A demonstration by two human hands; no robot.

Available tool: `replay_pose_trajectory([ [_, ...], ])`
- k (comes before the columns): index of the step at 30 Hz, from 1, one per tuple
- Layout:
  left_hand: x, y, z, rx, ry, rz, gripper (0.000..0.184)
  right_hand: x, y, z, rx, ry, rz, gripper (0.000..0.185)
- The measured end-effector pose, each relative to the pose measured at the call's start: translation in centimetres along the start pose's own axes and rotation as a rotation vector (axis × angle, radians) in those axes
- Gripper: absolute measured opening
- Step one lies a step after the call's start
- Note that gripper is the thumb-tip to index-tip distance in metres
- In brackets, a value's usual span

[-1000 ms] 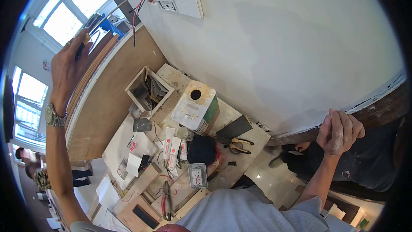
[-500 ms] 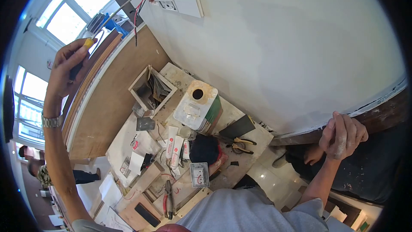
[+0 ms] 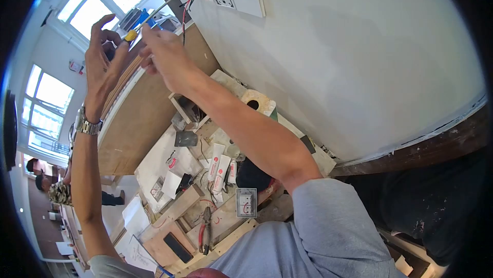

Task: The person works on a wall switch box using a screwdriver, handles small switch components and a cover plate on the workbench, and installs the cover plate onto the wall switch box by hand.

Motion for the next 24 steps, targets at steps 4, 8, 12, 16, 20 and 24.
replay_pose_trajectory([
  [4,-0.5,-2.9,-0.7,-0.207,0.152,-0.123,0.046,3.0,-1.5,2.5,-0.168,0.064,-0.165,0.038],
  [8,-0.2,-5.3,1.3,-0.909,-0.158,-0.422,0.034,3.2,-2.2,2.2,-0.138,0.049,-0.197,0.033],
  [12,-3.4,-5.4,4.9,-1.292,-0.447,-0.887,0.033,3.1,-1.9,2.0,-0.092,0.041,-0.201,0.028],
  [16,-0.9,0.7,0.5,0.219,-0.055,0.280,0.027,2.6,-1.3,2.2,0.014,-0.014,-0.209,0.025],
  [20,-1.1,0.4,0.2,0.079,-0.052,0.235,0.027,2.6,-0.7,2.2,0.210,0.032,-0.136,0.020],
  [24,0.4,-2.1,0.6,-0.583,-0.289,-0.229,0.029,2.8,-1.2,2.1,0.136,-0.003,-0.168,0.021],
])
Point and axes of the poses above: each hand's wrist, its own x-axis towards the middle knuckle, its own z-axis out of the palm, y = z × x, the point moved 10 cm from there along x, towards the middle knuckle, and after that the axes turned 7 degrees about -x, right-handed, at the moved point
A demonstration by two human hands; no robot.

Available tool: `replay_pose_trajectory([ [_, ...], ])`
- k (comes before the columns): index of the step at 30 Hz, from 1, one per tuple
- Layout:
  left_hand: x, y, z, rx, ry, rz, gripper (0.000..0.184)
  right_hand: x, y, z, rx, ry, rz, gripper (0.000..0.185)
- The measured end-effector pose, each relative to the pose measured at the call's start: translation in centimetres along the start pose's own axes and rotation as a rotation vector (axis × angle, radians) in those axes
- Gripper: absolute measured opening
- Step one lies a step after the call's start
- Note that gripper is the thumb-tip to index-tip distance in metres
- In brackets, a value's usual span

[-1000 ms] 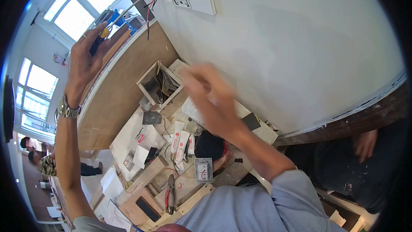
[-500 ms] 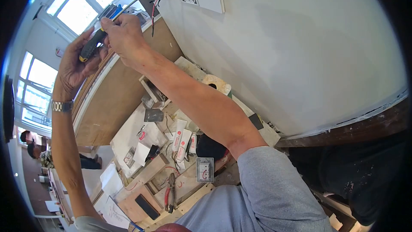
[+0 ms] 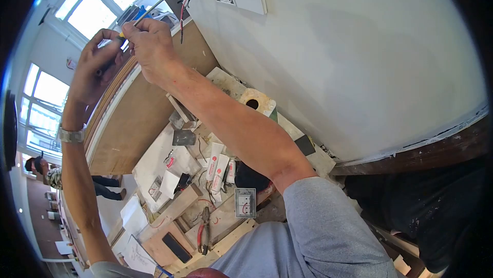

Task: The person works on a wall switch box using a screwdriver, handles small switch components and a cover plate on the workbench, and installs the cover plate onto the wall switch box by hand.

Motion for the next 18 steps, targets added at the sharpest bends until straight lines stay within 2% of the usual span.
replay_pose_trajectory([
  [1,-0.9,-2.7,1.7,-0.595,-0.164,-0.425,0.030,0.1,0.1,-0.1,0.001,0.005,-0.001,0.021],
  [3,-0.8,-4.1,1.7,-0.614,-0.207,-0.439,0.031,0.4,-0.1,0.1,0.012,0.018,-0.046,0.021],
  [5,0.1,-1.1,0.0,0.269,0.032,0.011,0.029,0.4,0.1,-0.2,0.034,0.030,-0.037,0.021],
  [6,0.1,-1.3,0.5,0.268,0.033,0.014,0.029,0.3,0.2,0.0,0.058,0.033,-0.023,0.020],
  [8,-1.4,2.1,2.7,0.926,0.078,0.446,0.028,-0.1,0.1,0.4,0.003,0.044,-0.049,0.020],
  [9,-1.4,1.6,3.0,0.923,0.086,0.446,0.028,-0.3,-0.3,0.5,-0.054,0.053,-0.082,0.020],
  [11,-1.5,1.8,2.4,0.525,0.125,0.520,0.028,-0.2,-0.7,0.2,-0.060,0.043,-0.081,0.019],
  [12,-1.5,2.6,1.4,0.524,0.130,0.521,0.028,0.0,-0.8,0.0,-0.059,0.037,-0.077,0.019],
  [13,-0.1,-0.5,-0.2,0.023,-0.016,0.055,0.026,0.2,-0.7,-0.2,-0.062,0.040,-0.074,0.019],
  [15,-1.1,-4.1,1.9,-0.479,-0.166,-0.411,0.025,0.5,-1.3,-0.2,-0.070,-0.003,-0.111,0.019],
  [17,-0.1,-2.3,0.6,0.108,0.048,-0.080,0.022,0.6,-1.3,-0.8,-0.086,-0.001,-0.080,0.019],
  [18,0.0,-2.7,1.4,0.106,0.039,-0.077,0.022,0.4,-1.1,-0.9,-0.098,0.001,-0.043,0.019],
])
Point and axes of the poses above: each hand's wrist, its own x-axis towards the middle knuckle, its own z-axis out of the palm, y = z × x, the point moved 10 cm from there along x, towards the middle knuckle, and after that the axes turned 7 degrees about -x, right-handed, at the moved point
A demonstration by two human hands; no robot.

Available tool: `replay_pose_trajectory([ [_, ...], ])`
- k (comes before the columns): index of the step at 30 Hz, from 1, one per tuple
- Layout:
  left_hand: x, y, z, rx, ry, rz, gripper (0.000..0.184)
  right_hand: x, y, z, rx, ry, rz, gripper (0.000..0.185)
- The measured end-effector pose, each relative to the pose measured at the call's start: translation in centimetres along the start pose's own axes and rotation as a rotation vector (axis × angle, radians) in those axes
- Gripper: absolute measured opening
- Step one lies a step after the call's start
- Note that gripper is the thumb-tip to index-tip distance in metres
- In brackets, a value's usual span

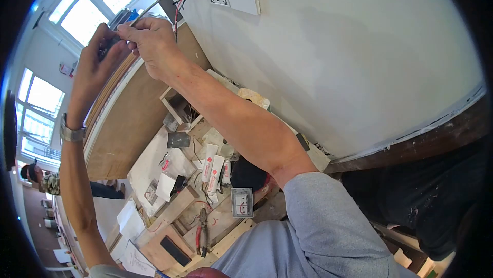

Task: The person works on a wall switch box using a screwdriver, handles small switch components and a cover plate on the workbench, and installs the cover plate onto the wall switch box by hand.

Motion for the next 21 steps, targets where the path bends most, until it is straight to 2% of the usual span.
replay_pose_trajectory([
  [2,-1.7,4.0,1.6,0.861,0.132,0.468,0.025,-0.7,0.6,0.6,0.005,-0.006,0.033,0.023],
  [5,-2.4,4.1,2.3,0.850,0.127,0.434,0.031,-1.1,0.4,0.8,-0.058,0.018,0.054,0.029],
  [6,-2.4,4.2,1.6,0.595,0.137,0.494,0.034,-1.1,0.1,0.4,-0.121,0.052,0.046,0.029],
  [7,-2.4,5.0,1.0,0.593,0.139,0.495,0.034,-1.2,-0.4,0.5,-0.124,0.052,0.046,0.029],
  [9,-1.4,-0.4,-0.2,-0.224,-0.060,-0.266,0.038,-1.4,-0.9,1.1,-0.080,0.001,0.059,0.029],
  [10,-0.9,-0.4,0.2,-0.525,-0.196,-0.294,0.039,-1.0,-0.6,0.8,-0.082,0.005,0.061,0.029],
  [11,-0.8,-1.3,0.5,-0.527,-0.197,-0.291,0.039,-0.2,-0.4,0.5,-0.088,0.028,0.054,0.026],
  [13,-0.6,3.3,-0.5,0.134,0.045,0.326,0.032,0.0,-0.4,-0.4,-0.094,0.060,0.043,0.023],
  [14,-0.4,3.1,-0.2,0.131,0.042,0.328,0.032,-0.4,-0.3,-0.5,-0.065,0.044,0.030,0.023],
  [16,-2.1,5.5,1.4,0.809,0.122,0.540,0.026,-0.8,0.1,0.4,-0.030,0.006,0.033,0.022],
  [17,-2.4,5.4,1.4,0.817,0.127,0.528,0.026,-0.9,0.0,0.4,-0.013,0.035,0.016,0.022],
  [19,-2.3,5.5,1.3,0.514,0.100,0.547,0.026,-0.8,-0.3,0.6,0.001,0.061,-0.007,0.021],
  [20,-1.9,4.8,0.4,0.434,0.104,0.427,0.032,-0.7,-0.4,0.5,-0.007,0.067,0.001,0.021],
  [21,-1.7,5.3,-0.6,0.432,0.106,0.427,0.032,-0.7,-0.3,0.2,-0.012,0.076,0.012,0.021],
])
Point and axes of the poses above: each hand's wrist, its own x-axis towards the middle knuckle, its own z-axis out of the palm, y = z × x, the point moved 10 cm from there along x, towards the middle knuckle, and after that the axes turned 7 degrees about -x, right-handed, at the moved point
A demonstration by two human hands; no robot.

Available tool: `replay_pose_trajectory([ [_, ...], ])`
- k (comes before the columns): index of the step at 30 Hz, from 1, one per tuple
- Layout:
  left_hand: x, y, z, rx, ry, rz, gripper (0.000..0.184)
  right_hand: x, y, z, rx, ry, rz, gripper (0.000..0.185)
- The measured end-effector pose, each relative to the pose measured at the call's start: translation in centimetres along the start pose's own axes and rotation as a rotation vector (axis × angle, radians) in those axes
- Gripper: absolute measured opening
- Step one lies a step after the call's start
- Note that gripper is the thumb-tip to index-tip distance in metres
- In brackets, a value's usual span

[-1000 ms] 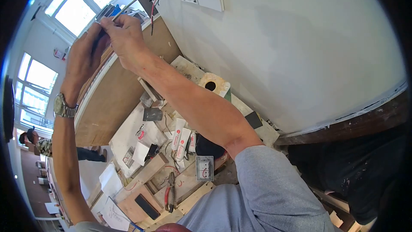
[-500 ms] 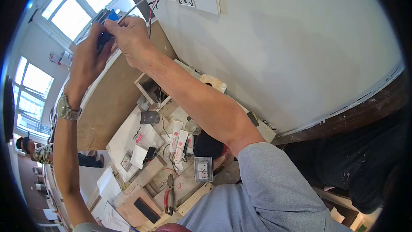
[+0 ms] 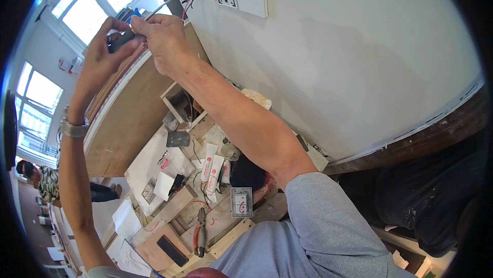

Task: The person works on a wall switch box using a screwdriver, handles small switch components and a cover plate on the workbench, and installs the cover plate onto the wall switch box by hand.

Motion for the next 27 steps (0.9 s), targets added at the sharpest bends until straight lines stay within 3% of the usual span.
replay_pose_trajectory([
  [2,-1.5,-5.5,2.1,-0.715,-0.210,-0.653,0.037,0.2,-0.2,-0.1,0.010,-0.013,-0.005,0.020],
  [4,-1.0,-5.8,3.0,-0.666,-0.194,-0.574,0.039,0.6,-0.6,-0.1,0.016,-0.039,-0.022,0.020],
  [5,0.2,-3.5,1.4,-0.365,-0.026,-0.185,0.038,0.4,-0.4,-0.2,0.021,-0.053,-0.012,0.019],
  [7,-0.3,0.7,0.0,-0.055,0.144,0.192,0.037,0.2,0.0,0.2,0.027,-0.074,0.006,0.018],
  [9,-1.0,0.4,1.8,0.487,-0.038,0.129,0.038,0.0,0.3,-0.1,0.086,-0.026,0.026,0.017],
  [10,-1.1,-0.1,1.7,0.489,-0.034,0.124,0.038,0.0,0.4,0.0,0.085,-0.031,0.029,0.017],
  [12,-0.7,-1.5,0.9,-0.089,0.056,0.112,0.038,0.2,0.3,-0.5,0.056,-0.020,0.028,0.016],
  [13,-0.2,-1.2,-0.3,-0.092,0.058,0.109,0.038,0.3,0.3,-0.5,0.054,-0.020,0.032,0.016],
  [14,0.2,-4.5,0.0,-0.419,-0.107,-0.284,0.039,0.4,-0.1,-0.3,0.045,-0.048,0.006,0.017],
  [16,-1.4,-6.4,2.6,-0.748,-0.273,-0.675,0.040,0.5,-0.9,0.1,0.028,-0.076,-0.021,0.017],
  [18,0.3,-4.1,1.1,-0.535,-0.035,-0.301,0.038,0.5,-0.8,0.0,0.011,-0.072,0.029,0.016],
  [19,0.1,-3.9,1.4,-0.538,-0.034,-0.305,0.038,0.5,-0.6,-0.1,0.009,-0.071,0.035,0.016],
  [21,-0.1,1.8,0.0,0.272,0.077,0.259,0.043,0.8,-0.8,0.7,0.132,-0.126,0.009,0.014],
  [22,-0.4,1.7,0.0,0.279,0.080,0.249,0.043,0.5,-0.6,0.9,0.134,-0.136,0.018,0.014],
  [24,-0.5,0.5,0.2,-0.001,0.085,0.173,0.041,0.3,-0.3,0.0,0.138,-0.057,0.043,0.011],
  [25,-0.4,-2.5,0.9,-0.253,0.016,-0.073,0.040,0.4,-0.2,-0.1,0.136,-0.060,0.044,0.011],
  [26,-0.1,-3.2,0.2,-0.255,0.016,-0.074,0.040,0.6,-0.2,-0.2,0.141,-0.082,0.029,0.011],
  [27,-0.1,-5.3,1.0,-0.557,-0.106,-0.362,0.039,0.6,-0.3,-0.3,0.144,-0.102,0.018,0.011],
])
Point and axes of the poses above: each hand's wrist, its own x-axis towards the middle knuckle, its own z-axis out of the palm, y = z × x, the point moved 10 cm from there along x, towards the middle knuckle, and after that the axes turned 7 degrees about -x, right-handed, at the moved point
